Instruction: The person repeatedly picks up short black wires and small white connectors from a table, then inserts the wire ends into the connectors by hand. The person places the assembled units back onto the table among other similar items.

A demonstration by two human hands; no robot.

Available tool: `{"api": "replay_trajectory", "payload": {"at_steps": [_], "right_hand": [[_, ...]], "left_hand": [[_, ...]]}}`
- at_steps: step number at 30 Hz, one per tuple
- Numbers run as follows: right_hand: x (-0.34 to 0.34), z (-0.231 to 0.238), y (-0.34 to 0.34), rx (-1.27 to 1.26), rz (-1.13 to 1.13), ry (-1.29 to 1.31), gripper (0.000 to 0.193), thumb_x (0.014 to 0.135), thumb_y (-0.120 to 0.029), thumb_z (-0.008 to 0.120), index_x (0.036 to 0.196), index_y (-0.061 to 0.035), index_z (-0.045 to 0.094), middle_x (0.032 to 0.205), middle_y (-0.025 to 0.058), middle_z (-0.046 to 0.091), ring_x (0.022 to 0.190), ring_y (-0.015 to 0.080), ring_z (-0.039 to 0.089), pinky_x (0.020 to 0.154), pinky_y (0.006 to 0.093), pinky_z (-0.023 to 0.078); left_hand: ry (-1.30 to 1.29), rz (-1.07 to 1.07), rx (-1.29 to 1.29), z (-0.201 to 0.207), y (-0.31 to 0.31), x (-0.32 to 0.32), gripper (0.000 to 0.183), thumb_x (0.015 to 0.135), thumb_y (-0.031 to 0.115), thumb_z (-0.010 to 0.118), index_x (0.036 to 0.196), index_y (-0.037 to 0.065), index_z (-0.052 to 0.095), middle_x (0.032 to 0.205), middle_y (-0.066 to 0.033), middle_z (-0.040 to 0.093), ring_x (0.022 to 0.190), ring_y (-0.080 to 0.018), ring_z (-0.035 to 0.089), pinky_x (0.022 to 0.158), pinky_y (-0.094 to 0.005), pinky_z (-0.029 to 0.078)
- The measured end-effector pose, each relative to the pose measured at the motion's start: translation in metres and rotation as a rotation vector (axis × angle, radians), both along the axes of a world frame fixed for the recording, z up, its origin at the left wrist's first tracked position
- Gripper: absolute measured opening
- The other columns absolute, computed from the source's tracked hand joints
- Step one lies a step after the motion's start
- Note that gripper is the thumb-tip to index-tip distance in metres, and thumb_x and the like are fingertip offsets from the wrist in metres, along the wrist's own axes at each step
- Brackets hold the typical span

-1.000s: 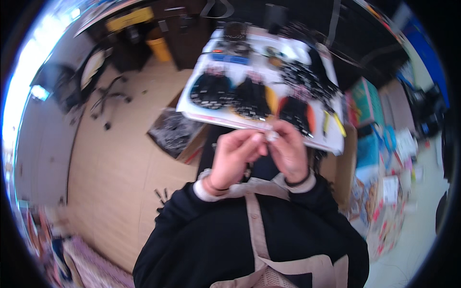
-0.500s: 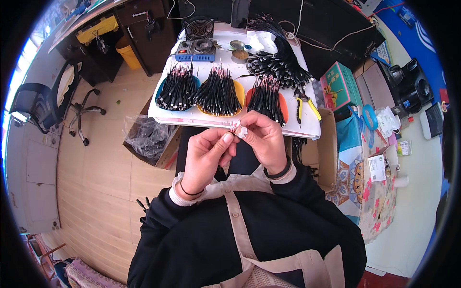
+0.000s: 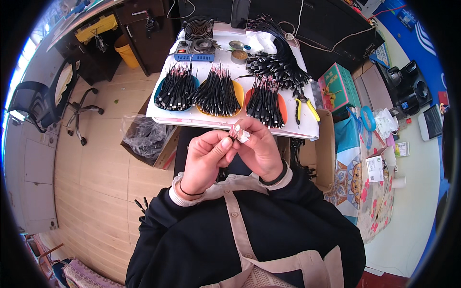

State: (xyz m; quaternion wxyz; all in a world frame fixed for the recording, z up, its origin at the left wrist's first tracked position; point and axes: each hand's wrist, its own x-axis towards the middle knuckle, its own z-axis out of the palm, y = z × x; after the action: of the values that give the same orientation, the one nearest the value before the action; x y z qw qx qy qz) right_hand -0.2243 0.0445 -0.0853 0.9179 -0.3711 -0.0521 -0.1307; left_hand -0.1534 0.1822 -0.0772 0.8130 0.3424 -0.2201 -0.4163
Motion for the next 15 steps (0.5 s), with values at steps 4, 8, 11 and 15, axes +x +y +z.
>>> {"api": "replay_trajectory", "payload": {"at_steps": [4,8,11,15], "right_hand": [[-0.003,0.012,-0.011,-0.123,0.018,0.095,0.012,0.092,-0.005,0.061,0.103,-0.0015,0.056,0.099,0.003,0.057,0.089,0.0096,0.058,0.079,0.0248,0.049],[-0.003,0.011,-0.023,-0.225,0.135,0.065,0.017,0.091,-0.012,0.061,0.106,-0.005,0.053,0.103,0.0051,0.054,0.087,0.0102,0.056,0.072,0.0229,0.051],[0.0,-0.002,-0.02,0.032,0.277,0.163,0.015,0.094,-0.013,0.056,0.106,-0.0052,0.052,0.104,0.0054,0.053,0.086,0.014,0.057,0.075,0.0283,0.053],[0.002,-0.015,-0.019,0.09,0.248,0.163,0.014,0.096,-0.015,0.054,0.106,-0.005,0.052,0.106,0.0054,0.053,0.09,0.0161,0.059,0.077,0.0309,0.053]], "left_hand": [[-0.08,-0.028,0.067,-0.001,0.003,0.004,0.017,0.099,0.01,0.054,0.096,-0.003,0.065,0.072,-0.0007,0.058,0.057,-0.0014,0.04,0.048,-0.0167,0.026],[-0.146,-0.038,0.112,-0.002,0.002,0.002,0.016,0.098,0.01,0.056,0.098,-0.003,0.066,0.074,-0.0011,0.061,0.063,-0.0015,0.049,0.051,-0.0147,0.033],[-0.197,0.005,0.136,-0.004,0.001,0.001,0.016,0.097,0.01,0.057,0.1,-0.003,0.066,0.075,-0.0007,0.062,0.065,-0.0019,0.051,0.053,-0.0141,0.036],[-0.226,-0.012,0.164,-0.008,0.0,0.005,0.017,0.097,0.012,0.058,0.101,-0.003,0.066,0.075,-0.0001,0.062,0.066,-0.0017,0.052,0.054,-0.0139,0.038]]}}
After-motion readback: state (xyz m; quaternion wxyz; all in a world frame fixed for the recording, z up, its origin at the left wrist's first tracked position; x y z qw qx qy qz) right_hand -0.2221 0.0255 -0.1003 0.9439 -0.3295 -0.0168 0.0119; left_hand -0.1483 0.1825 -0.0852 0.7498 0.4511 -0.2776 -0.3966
